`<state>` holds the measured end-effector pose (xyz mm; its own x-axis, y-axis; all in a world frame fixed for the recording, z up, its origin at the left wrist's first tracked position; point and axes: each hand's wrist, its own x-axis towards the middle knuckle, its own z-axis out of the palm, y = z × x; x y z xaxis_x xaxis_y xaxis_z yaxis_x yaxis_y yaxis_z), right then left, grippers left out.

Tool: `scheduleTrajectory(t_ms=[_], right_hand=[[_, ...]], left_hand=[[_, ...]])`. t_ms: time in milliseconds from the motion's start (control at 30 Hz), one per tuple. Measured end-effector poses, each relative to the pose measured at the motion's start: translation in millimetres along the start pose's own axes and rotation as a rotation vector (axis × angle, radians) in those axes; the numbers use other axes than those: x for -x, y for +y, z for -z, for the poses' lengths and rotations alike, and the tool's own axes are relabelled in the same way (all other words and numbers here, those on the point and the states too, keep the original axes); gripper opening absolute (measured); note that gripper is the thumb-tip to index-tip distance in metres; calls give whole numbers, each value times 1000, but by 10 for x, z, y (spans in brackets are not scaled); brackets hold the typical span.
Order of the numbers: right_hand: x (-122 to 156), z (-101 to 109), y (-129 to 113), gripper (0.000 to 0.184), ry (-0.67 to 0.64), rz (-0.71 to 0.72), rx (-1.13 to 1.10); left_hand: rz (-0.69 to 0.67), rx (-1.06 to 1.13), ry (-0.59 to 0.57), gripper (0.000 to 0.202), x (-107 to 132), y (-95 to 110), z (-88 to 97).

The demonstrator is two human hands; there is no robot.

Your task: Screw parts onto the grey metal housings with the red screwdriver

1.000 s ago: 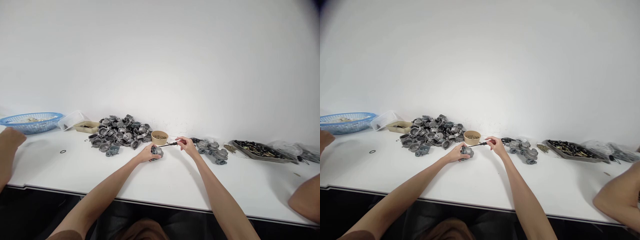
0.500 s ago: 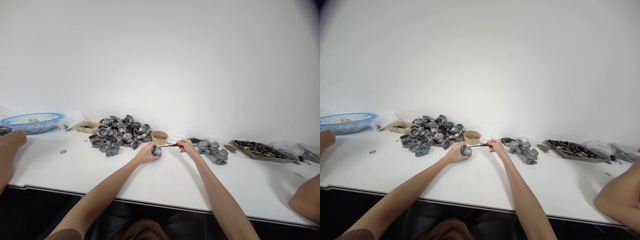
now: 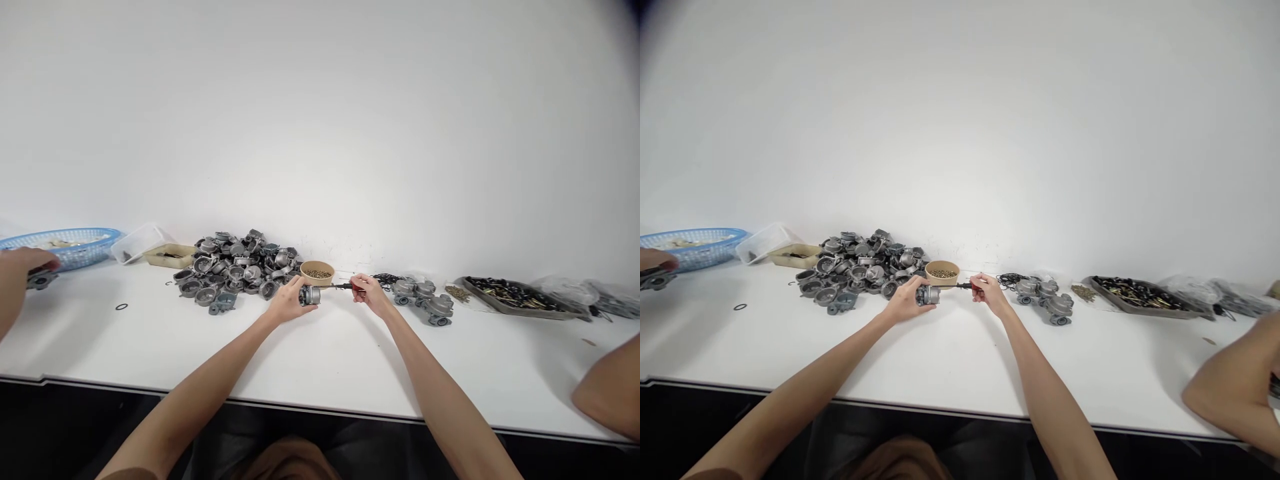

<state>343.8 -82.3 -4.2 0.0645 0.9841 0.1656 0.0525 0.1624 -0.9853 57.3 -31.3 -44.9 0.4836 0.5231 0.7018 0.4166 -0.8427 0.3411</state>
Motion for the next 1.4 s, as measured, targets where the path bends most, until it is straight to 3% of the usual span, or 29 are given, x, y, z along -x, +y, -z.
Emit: scheduleTrajectory(t_ms=[167,433,533,633,733,833,1000,1167,1300,1400], right_hand=[[28,-8,-33,37,-64,165,108],[-10,47,38,41,-62,-79,-73],[-21,14,61,41,-70,-112,-109],[-57,-59,99,40,-21,-57,-82],[-97,-112,170,38,80,7,57],[-110,-129,278,29,127,64,358],[-79,-181,430,16,97,130,801],[-55,-270,436,20,12,81,954],[-30,-364,352,28,67,281,898],[21,-505,249,39,34,366,652]], left_hand=[[69,28,13,54,-4,-96,4],[-67,-113,-106,58,-7,-82,39],[-9,-100,-76,57,-10,-69,41],[97,-40,22,53,-20,-61,37],[183,1,101,49,-30,-34,42],[212,15,136,47,-34,-1,54],[163,21,142,46,-31,3,39],[107,24,88,48,-18,-9,-10],[62,42,50,48,-14,28,-12],[11,84,58,48,-17,74,0]])
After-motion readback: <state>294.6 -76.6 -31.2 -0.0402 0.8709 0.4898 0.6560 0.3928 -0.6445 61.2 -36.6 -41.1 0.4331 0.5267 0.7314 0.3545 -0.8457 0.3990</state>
